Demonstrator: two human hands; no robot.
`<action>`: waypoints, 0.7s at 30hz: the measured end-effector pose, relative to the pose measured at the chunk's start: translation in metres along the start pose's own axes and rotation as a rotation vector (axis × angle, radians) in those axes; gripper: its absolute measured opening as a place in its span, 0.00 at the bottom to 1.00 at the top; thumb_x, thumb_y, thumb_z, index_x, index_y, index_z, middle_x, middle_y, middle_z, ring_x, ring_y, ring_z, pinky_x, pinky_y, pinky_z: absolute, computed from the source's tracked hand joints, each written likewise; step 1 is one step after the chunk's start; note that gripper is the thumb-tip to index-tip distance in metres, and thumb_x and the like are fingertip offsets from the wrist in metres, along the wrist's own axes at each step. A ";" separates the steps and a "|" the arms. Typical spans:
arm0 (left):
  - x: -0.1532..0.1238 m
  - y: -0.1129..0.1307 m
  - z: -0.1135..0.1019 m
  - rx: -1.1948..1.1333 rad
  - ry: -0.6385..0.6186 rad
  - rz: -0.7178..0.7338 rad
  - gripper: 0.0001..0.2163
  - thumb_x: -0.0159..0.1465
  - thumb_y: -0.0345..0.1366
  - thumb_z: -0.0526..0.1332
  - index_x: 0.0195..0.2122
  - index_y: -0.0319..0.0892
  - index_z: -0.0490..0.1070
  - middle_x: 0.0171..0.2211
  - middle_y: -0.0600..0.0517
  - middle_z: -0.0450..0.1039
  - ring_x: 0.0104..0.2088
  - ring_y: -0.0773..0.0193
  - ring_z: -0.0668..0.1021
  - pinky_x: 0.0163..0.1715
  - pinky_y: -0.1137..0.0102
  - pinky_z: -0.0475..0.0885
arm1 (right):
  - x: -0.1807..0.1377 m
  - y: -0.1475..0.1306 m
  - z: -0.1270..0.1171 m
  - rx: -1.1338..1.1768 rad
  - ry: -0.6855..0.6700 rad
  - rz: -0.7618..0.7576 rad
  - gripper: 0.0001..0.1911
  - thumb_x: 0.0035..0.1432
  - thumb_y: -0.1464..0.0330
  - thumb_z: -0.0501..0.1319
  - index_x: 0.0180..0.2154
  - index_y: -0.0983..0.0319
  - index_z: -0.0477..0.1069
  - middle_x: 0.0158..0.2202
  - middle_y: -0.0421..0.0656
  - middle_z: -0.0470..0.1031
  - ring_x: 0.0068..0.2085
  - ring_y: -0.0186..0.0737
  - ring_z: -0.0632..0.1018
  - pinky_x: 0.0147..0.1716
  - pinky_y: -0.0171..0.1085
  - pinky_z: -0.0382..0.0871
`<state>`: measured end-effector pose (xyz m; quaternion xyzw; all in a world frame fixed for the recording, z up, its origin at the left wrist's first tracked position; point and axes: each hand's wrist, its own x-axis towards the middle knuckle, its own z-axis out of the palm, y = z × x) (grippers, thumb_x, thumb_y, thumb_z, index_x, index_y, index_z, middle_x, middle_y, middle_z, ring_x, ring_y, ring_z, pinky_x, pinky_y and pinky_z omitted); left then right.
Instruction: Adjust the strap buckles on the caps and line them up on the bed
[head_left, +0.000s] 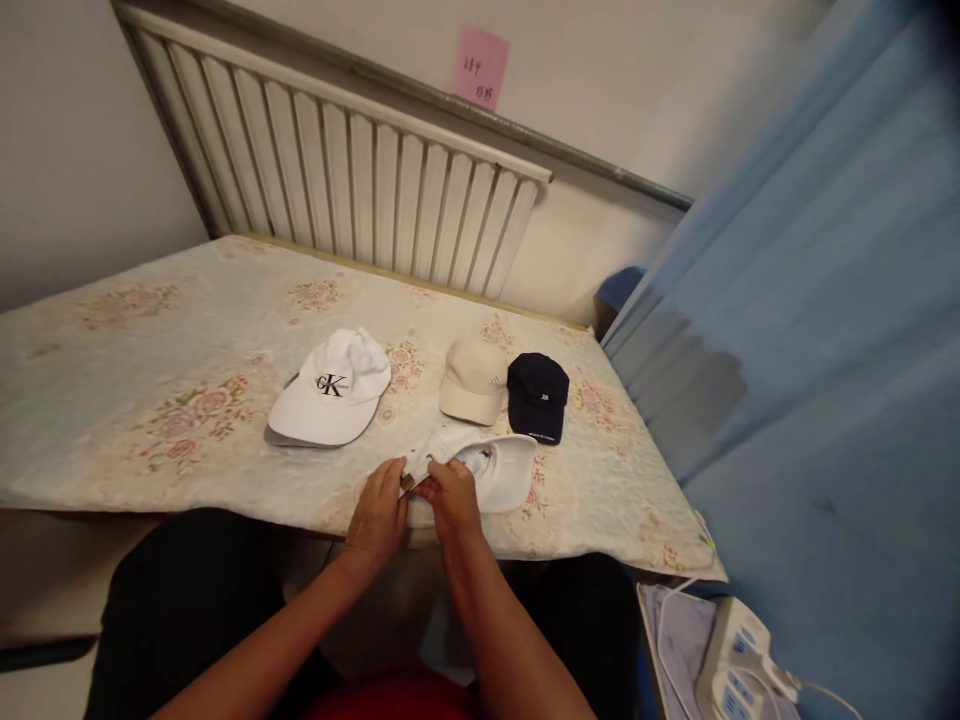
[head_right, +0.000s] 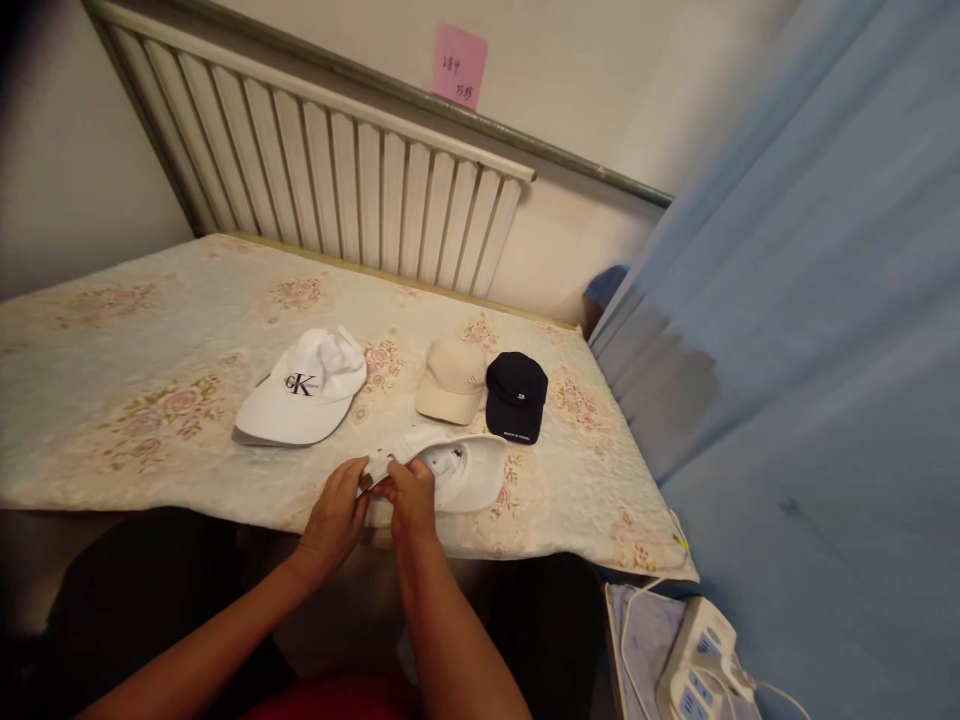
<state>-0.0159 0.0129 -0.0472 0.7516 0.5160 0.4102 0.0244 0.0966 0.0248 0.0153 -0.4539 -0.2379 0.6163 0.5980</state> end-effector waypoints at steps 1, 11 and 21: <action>0.001 0.000 0.001 0.009 0.004 0.012 0.22 0.62 0.24 0.50 0.58 0.35 0.57 0.51 0.38 0.65 0.53 0.52 0.68 0.52 0.53 0.68 | 0.000 -0.003 0.000 0.011 -0.005 0.000 0.06 0.43 0.70 0.62 0.28 0.64 0.70 0.23 0.39 0.74 0.23 0.32 0.73 0.24 0.32 0.69; 0.005 -0.002 -0.003 0.014 0.001 0.049 0.27 0.59 0.20 0.47 0.60 0.38 0.54 0.50 0.40 0.65 0.50 0.52 0.68 0.49 0.53 0.69 | -0.005 -0.022 -0.003 0.065 -0.051 -0.007 0.06 0.44 0.70 0.63 0.29 0.63 0.71 0.25 0.39 0.75 0.24 0.33 0.73 0.25 0.33 0.69; 0.018 0.000 -0.003 0.074 -0.028 -0.009 0.23 0.59 0.26 0.52 0.57 0.37 0.59 0.50 0.39 0.70 0.50 0.50 0.72 0.49 0.53 0.70 | -0.009 -0.013 0.002 0.070 -0.049 0.029 0.05 0.46 0.68 0.63 0.28 0.63 0.70 0.23 0.37 0.72 0.23 0.31 0.71 0.25 0.32 0.69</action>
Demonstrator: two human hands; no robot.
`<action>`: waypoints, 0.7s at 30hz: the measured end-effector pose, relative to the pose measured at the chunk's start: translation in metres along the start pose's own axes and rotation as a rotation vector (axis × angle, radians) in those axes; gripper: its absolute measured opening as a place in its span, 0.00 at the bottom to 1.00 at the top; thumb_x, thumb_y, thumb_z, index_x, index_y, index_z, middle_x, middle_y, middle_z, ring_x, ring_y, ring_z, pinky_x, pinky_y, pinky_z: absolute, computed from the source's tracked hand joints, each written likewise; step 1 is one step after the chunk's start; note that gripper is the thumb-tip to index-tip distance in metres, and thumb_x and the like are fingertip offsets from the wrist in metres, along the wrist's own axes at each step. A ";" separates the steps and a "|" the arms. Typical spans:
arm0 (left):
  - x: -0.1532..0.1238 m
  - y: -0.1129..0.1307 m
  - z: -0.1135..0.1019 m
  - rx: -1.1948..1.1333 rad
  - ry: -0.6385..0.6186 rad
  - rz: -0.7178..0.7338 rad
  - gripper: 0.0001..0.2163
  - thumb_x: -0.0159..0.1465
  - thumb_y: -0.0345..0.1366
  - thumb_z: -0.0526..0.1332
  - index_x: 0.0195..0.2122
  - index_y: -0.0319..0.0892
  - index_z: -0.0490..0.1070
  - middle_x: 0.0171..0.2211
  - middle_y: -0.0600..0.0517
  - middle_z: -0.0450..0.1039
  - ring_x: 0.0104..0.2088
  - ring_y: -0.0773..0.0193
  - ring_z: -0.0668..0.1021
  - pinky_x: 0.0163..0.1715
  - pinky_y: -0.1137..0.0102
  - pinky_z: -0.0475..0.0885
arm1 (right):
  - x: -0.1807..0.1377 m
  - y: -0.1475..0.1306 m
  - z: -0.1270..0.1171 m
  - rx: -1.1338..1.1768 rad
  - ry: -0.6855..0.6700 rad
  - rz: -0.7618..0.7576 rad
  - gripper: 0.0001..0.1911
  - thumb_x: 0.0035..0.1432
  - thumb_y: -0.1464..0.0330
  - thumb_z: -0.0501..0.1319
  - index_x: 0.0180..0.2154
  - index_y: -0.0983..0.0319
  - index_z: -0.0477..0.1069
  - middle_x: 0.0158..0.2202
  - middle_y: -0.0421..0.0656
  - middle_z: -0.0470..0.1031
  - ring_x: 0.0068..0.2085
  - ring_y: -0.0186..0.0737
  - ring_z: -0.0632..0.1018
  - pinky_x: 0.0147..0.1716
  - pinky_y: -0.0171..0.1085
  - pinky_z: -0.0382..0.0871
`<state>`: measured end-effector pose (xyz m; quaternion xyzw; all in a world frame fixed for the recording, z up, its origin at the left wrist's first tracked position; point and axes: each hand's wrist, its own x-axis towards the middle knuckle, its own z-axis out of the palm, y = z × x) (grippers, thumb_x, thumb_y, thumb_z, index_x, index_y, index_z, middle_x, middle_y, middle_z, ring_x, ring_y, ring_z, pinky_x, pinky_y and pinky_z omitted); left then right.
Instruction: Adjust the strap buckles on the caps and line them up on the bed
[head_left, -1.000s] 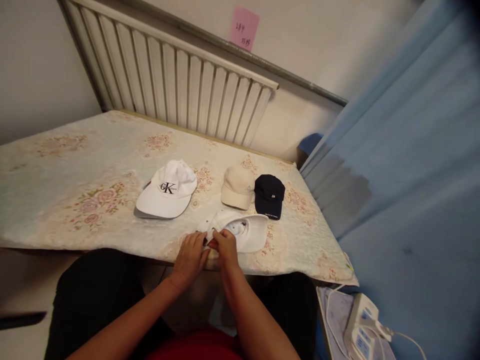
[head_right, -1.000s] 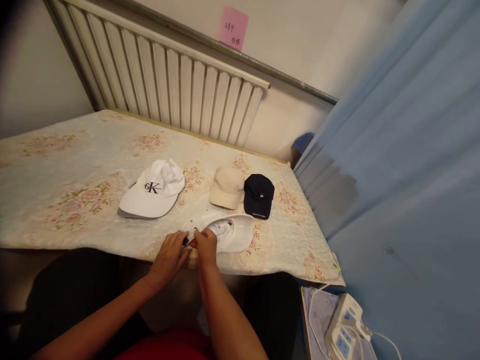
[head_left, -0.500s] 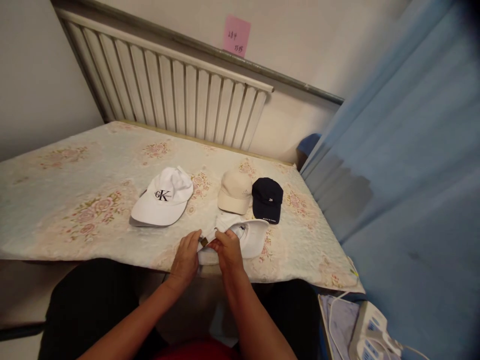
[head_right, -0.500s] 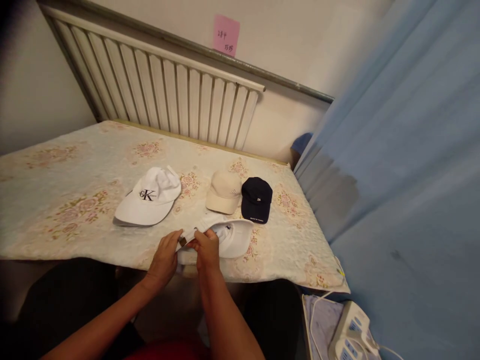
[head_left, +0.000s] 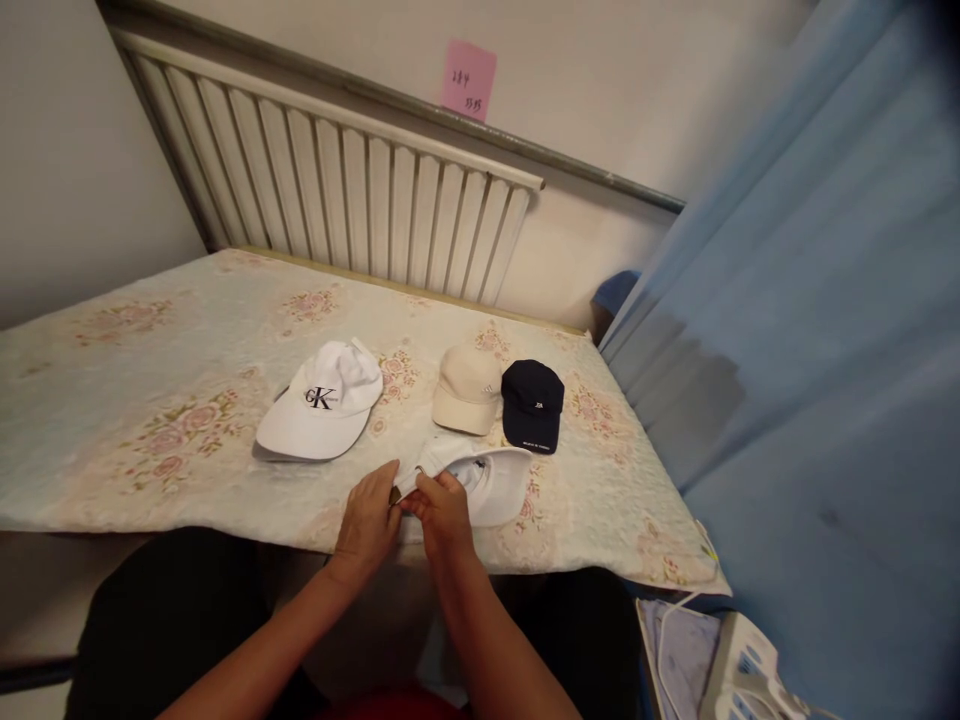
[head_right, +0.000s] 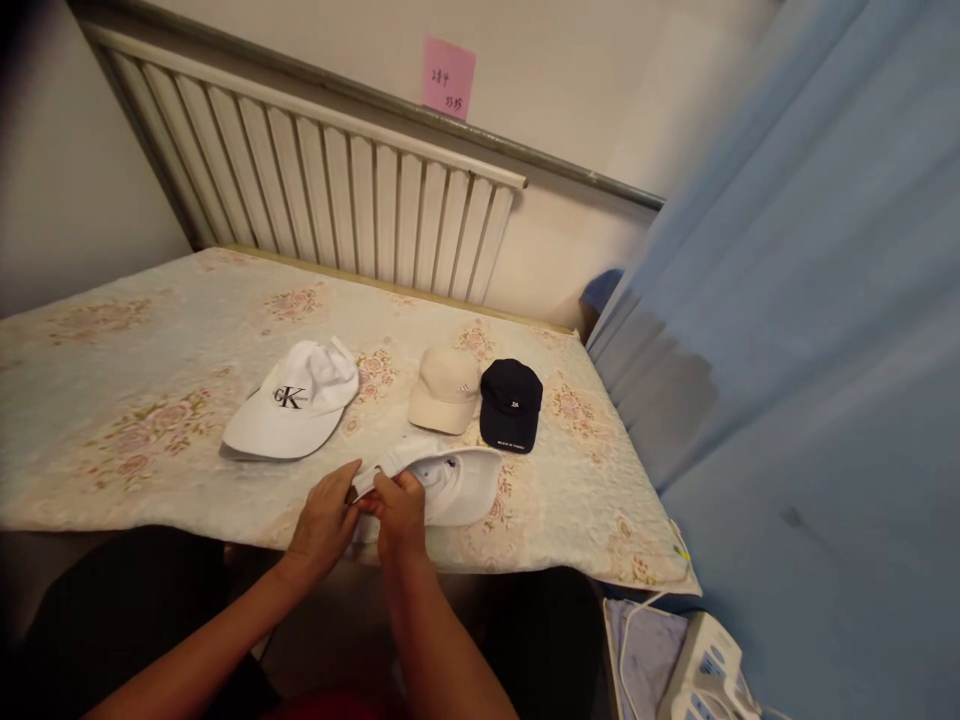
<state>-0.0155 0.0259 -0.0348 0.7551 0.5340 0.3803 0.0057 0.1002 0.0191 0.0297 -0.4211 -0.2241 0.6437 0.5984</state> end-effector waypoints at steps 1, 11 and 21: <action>0.001 -0.002 0.001 -0.012 0.001 0.014 0.23 0.59 0.25 0.52 0.57 0.36 0.59 0.50 0.39 0.70 0.50 0.52 0.73 0.49 0.55 0.70 | 0.000 0.000 0.000 0.003 -0.008 0.003 0.05 0.46 0.68 0.63 0.29 0.63 0.71 0.24 0.38 0.72 0.23 0.31 0.72 0.25 0.32 0.69; -0.003 -0.010 0.008 -0.002 0.044 0.120 0.24 0.62 0.24 0.48 0.60 0.36 0.57 0.50 0.39 0.72 0.49 0.54 0.75 0.48 0.57 0.73 | 0.007 0.003 0.001 -0.017 0.038 0.088 0.08 0.48 0.65 0.63 0.29 0.64 0.71 0.21 0.38 0.73 0.21 0.31 0.72 0.21 0.31 0.66; -0.009 -0.011 0.010 0.063 0.016 0.109 0.25 0.62 0.24 0.47 0.62 0.36 0.53 0.48 0.38 0.72 0.47 0.53 0.75 0.46 0.56 0.73 | 0.016 -0.002 0.000 0.013 0.075 0.085 0.04 0.45 0.69 0.62 0.28 0.60 0.70 0.26 0.38 0.76 0.26 0.36 0.76 0.27 0.34 0.70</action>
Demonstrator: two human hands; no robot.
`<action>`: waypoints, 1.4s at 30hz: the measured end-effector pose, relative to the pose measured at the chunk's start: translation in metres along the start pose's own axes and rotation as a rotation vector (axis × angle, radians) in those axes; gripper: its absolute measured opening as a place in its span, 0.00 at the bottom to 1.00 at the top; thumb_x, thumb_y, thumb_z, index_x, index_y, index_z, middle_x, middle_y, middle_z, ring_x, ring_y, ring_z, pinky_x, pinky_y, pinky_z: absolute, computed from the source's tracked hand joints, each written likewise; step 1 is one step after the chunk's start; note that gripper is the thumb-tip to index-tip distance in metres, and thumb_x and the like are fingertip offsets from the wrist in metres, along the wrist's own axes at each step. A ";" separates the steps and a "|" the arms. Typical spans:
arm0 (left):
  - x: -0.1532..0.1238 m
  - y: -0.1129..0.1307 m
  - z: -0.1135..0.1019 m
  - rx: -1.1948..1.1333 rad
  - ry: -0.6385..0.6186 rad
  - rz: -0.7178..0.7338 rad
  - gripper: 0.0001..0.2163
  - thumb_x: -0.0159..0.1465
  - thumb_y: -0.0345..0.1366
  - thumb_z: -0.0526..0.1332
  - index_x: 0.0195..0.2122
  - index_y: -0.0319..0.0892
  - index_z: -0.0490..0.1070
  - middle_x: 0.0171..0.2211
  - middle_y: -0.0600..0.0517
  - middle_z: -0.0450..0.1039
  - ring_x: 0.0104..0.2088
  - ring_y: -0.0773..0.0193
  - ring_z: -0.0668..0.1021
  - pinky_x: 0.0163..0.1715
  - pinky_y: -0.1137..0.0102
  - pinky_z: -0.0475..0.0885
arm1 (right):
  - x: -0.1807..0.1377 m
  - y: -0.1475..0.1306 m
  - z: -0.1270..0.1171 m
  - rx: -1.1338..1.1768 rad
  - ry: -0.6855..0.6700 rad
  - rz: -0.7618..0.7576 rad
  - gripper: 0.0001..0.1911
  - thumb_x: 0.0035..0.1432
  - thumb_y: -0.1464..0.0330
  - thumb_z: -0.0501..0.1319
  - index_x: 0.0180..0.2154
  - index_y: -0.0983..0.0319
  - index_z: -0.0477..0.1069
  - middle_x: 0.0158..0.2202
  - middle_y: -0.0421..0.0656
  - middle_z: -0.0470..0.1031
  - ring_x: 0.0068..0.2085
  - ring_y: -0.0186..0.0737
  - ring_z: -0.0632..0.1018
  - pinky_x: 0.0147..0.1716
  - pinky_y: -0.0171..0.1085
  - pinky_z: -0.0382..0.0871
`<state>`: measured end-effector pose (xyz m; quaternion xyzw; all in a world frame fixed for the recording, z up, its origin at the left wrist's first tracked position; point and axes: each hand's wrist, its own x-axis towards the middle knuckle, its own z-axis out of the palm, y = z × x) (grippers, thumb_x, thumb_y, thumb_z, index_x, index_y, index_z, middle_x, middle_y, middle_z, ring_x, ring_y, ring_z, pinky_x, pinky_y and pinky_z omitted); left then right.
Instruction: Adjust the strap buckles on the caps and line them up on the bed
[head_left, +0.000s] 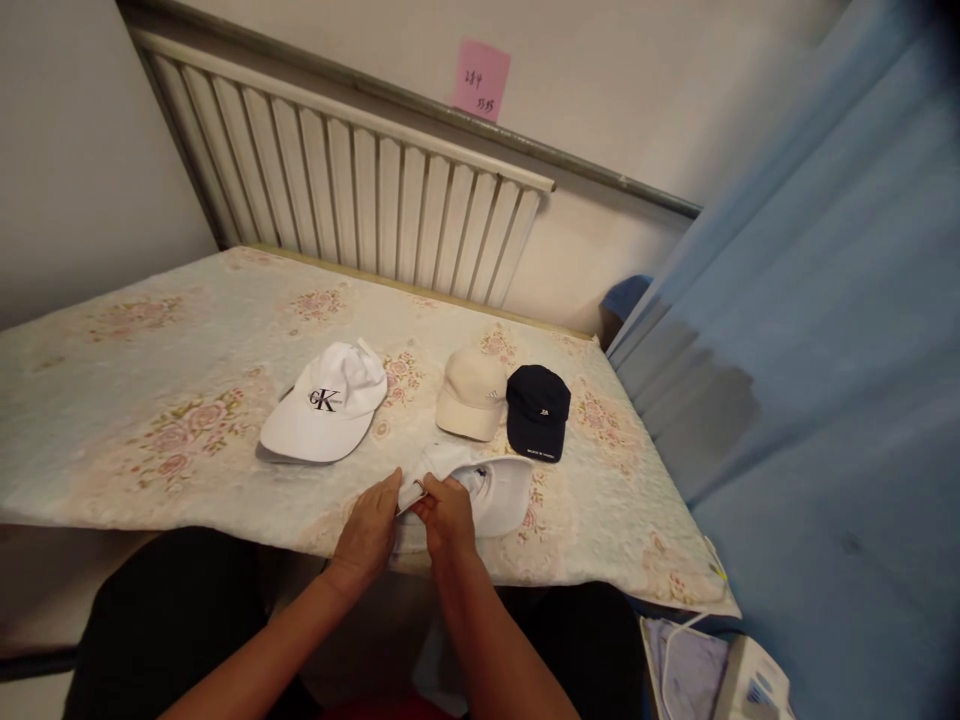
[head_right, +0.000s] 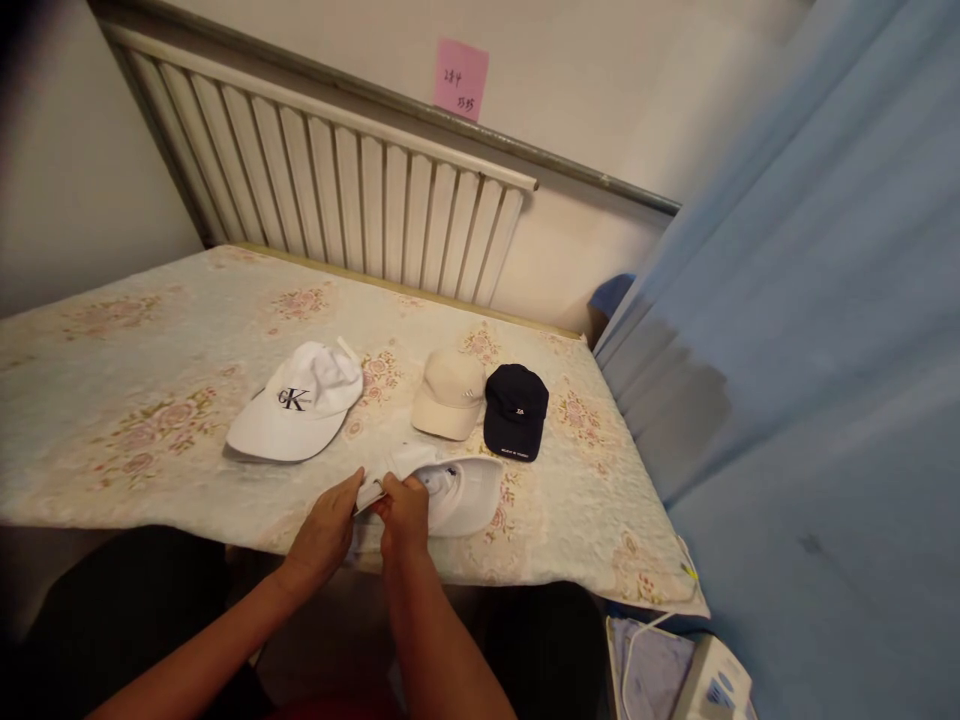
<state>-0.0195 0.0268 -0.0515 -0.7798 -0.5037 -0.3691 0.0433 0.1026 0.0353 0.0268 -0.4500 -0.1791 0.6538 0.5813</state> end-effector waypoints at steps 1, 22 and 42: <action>0.001 0.002 -0.001 0.008 -0.014 -0.011 0.25 0.62 0.24 0.48 0.62 0.36 0.53 0.48 0.38 0.72 0.47 0.53 0.75 0.46 0.56 0.73 | 0.000 0.000 0.000 0.000 -0.001 0.001 0.04 0.45 0.69 0.61 0.28 0.60 0.70 0.26 0.38 0.76 0.26 0.37 0.76 0.27 0.34 0.70; 0.010 0.013 0.001 0.100 -0.153 -0.130 0.24 0.62 0.25 0.46 0.61 0.32 0.53 0.52 0.33 0.70 0.48 0.52 0.76 0.47 0.57 0.73 | 0.018 -0.008 -0.013 0.095 0.074 0.095 0.07 0.51 0.66 0.60 0.33 0.64 0.71 0.27 0.44 0.79 0.27 0.39 0.79 0.26 0.36 0.73; 0.019 0.031 -0.035 0.021 0.000 0.067 0.27 0.60 0.26 0.54 0.62 0.37 0.53 0.55 0.36 0.67 0.56 0.49 0.69 0.54 0.52 0.65 | -0.004 -0.037 -0.010 0.316 0.187 0.044 0.05 0.53 0.72 0.60 0.35 0.65 0.70 0.27 0.44 0.80 0.30 0.38 0.81 0.34 0.37 0.77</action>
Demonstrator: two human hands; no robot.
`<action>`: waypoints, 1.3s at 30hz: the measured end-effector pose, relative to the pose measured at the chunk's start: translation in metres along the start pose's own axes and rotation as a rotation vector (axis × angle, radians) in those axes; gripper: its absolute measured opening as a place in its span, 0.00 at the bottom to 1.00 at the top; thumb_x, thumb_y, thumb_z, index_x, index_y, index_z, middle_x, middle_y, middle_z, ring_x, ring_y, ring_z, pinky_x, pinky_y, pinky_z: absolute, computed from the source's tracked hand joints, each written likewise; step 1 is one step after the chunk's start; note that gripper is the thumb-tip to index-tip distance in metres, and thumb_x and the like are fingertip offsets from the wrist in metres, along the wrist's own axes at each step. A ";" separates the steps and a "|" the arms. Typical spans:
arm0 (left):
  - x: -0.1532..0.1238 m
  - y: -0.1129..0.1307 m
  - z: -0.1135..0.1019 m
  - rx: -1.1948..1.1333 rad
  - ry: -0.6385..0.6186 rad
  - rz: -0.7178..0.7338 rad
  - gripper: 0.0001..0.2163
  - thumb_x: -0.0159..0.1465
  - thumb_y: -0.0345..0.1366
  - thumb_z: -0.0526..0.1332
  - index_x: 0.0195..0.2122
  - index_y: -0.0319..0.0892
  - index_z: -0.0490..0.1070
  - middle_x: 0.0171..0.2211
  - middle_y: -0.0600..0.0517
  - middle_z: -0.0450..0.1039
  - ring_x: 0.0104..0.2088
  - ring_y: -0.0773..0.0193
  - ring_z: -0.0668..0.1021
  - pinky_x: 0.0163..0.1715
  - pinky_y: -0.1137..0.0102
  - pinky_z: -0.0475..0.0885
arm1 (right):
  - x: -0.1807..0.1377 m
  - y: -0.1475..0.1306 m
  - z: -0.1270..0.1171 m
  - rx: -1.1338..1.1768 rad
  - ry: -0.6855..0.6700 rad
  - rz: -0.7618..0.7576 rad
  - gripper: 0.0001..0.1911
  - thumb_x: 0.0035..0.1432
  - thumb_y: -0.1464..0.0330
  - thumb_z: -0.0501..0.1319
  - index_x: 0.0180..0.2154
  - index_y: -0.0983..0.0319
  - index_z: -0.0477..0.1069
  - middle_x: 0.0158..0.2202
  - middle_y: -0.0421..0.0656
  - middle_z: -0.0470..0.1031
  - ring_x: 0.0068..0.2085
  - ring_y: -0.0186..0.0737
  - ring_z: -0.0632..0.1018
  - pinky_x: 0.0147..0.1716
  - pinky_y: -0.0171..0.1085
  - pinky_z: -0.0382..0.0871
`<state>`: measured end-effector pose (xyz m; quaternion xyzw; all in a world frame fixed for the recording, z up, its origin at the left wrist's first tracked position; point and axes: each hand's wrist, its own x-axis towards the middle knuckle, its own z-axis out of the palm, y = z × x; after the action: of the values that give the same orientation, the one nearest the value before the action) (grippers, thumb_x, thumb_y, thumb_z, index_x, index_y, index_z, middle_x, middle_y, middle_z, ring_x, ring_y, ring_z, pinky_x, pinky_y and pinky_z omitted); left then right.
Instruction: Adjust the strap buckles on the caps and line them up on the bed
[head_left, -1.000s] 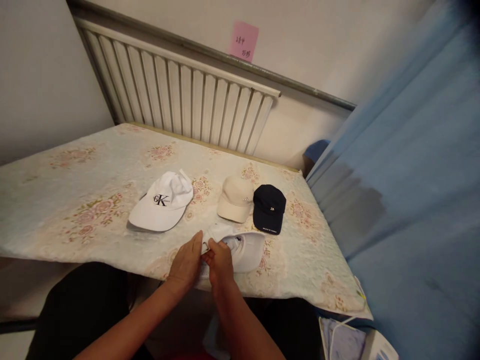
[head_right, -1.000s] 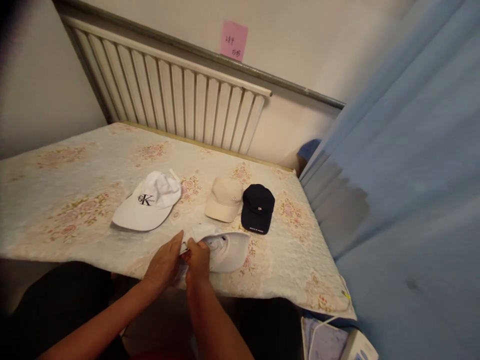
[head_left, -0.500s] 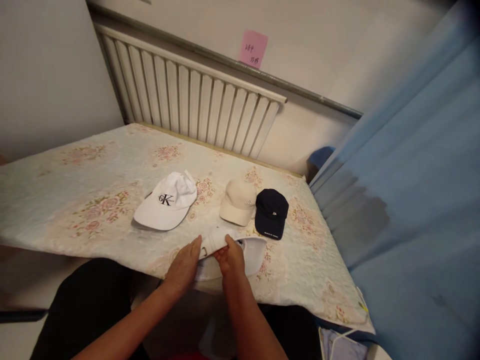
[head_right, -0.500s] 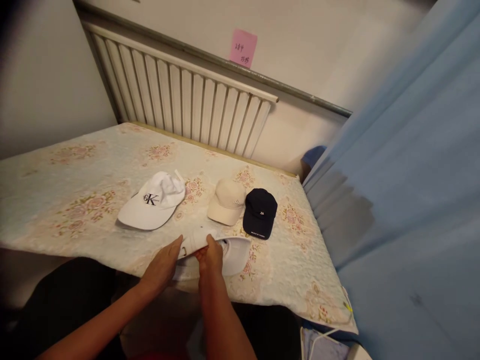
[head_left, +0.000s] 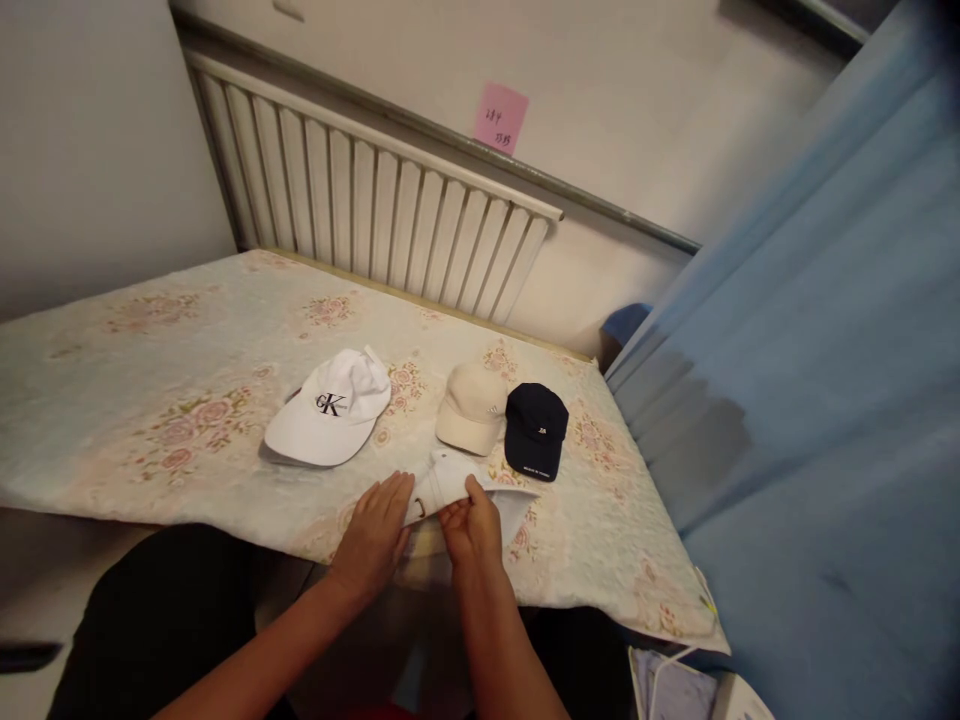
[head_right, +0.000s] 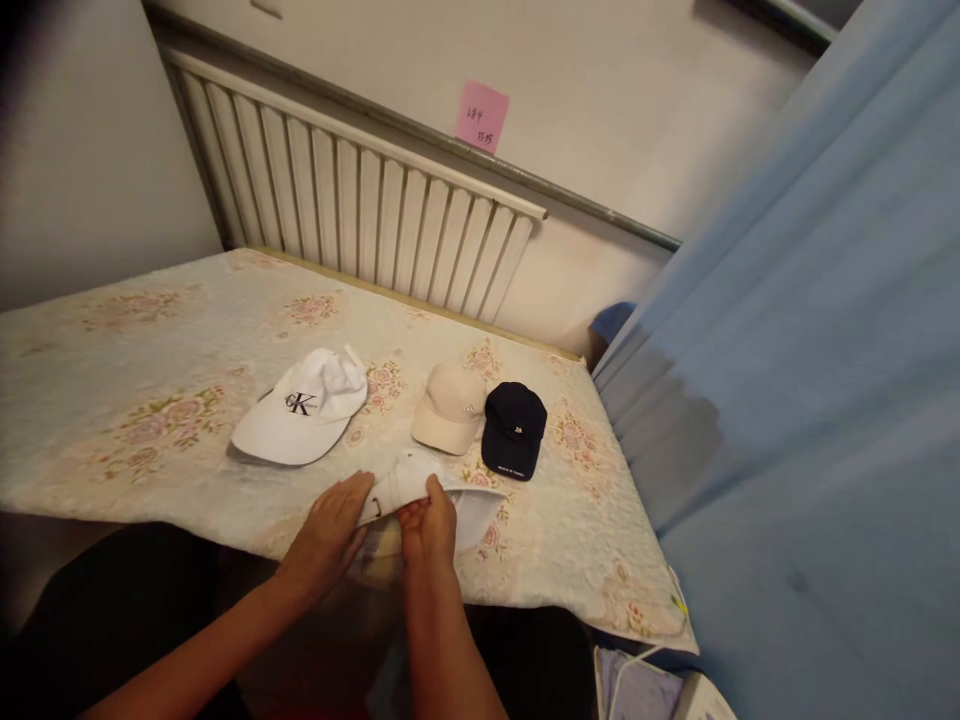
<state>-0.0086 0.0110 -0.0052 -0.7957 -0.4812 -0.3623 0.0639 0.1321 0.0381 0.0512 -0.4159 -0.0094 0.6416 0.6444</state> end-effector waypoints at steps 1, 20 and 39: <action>0.001 0.004 -0.007 -0.037 0.048 0.004 0.26 0.61 0.28 0.56 0.62 0.37 0.54 0.56 0.36 0.66 0.57 0.49 0.68 0.55 0.52 0.64 | -0.002 -0.002 0.001 0.008 0.002 -0.006 0.06 0.53 0.72 0.60 0.36 0.65 0.70 0.27 0.44 0.80 0.31 0.38 0.82 0.35 0.37 0.77; 0.050 0.051 -0.042 -2.187 -0.021 -1.248 0.18 0.67 0.34 0.55 0.56 0.35 0.67 0.48 0.42 0.76 0.52 0.56 0.75 0.58 0.60 0.63 | -0.042 0.004 0.013 0.137 -0.271 -0.112 0.14 0.57 0.68 0.59 0.44 0.66 0.72 0.39 0.47 0.81 0.41 0.41 0.81 0.51 0.45 0.70; 0.062 0.022 -0.057 -2.426 0.314 -1.121 0.25 0.67 0.22 0.47 0.64 0.44 0.56 0.51 0.45 0.75 0.52 0.59 0.76 0.57 0.61 0.68 | -0.043 -0.001 0.013 0.177 -0.243 -0.097 0.15 0.55 0.72 0.62 0.46 0.65 0.71 0.42 0.46 0.81 0.47 0.40 0.79 0.57 0.45 0.66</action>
<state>-0.0033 0.0182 0.0811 0.0026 -0.1050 -0.6204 -0.7772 0.1178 0.0089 0.0828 -0.2759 -0.0507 0.6536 0.7030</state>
